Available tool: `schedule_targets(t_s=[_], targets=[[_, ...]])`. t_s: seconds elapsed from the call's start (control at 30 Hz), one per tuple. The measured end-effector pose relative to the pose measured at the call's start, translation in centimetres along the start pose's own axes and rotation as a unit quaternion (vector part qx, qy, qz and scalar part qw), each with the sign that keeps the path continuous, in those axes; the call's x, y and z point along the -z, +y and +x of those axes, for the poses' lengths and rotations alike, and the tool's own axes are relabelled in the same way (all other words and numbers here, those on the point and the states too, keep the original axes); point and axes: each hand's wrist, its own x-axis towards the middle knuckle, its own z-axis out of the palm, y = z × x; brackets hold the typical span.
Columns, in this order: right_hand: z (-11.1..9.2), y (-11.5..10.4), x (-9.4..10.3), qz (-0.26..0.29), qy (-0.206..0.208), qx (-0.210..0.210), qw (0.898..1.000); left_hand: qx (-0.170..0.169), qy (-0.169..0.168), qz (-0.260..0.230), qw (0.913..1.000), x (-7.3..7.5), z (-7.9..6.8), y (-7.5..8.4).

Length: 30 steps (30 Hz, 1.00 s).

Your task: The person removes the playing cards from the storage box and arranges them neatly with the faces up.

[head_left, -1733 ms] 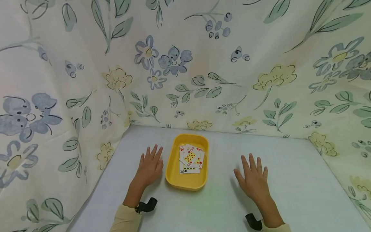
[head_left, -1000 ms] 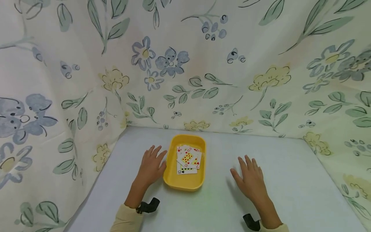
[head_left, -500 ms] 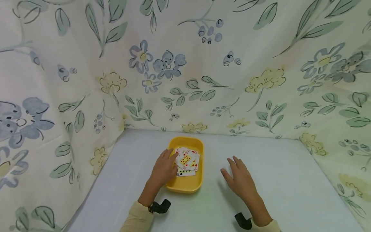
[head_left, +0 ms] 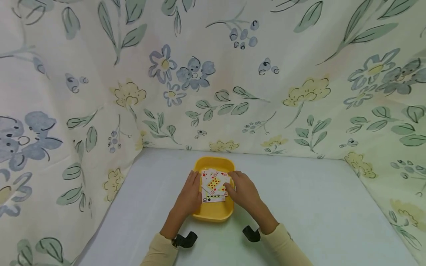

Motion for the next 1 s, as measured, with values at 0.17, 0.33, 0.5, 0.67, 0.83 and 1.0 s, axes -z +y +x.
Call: schedule_targets(t_s=[0.17, 0.33, 0.5, 0.67, 0.83, 1.0], targets=[[2.2, -1.4, -1.8, 0.007, -0.027, -0.018, 0.999, -0.016, 0.008, -0.010, 0.9998, -0.3, 0.0, 0.0], [4.1, -2.2, -3.0, -0.027, -0.073, -0.041, 0.996, -0.040, 0.022, -0.003, 0.9990, -0.6, -0.1, -0.2], [5.7, -2.5, -3.7, -0.057, -0.165, -0.078, 0.981, -0.042, 0.024, 0.009, 0.9988, -0.3, 0.2, -0.3], [6.4, -2.6, -3.1, -0.051, -0.231, -0.056, 0.970, -0.041, 0.025, 0.010, 0.9988, -0.1, 0.3, -0.5], [7.3, -2.7, -2.4, -0.035, -0.261, -0.068, 0.962, -0.049, 0.026, 0.007, 0.9984, -0.4, 0.1, -0.7], [8.4, -2.8, -3.3, -0.068, -0.265, -0.076, 0.959, -0.054, 0.032, 0.003, 0.9980, -0.5, -0.1, -0.8]])
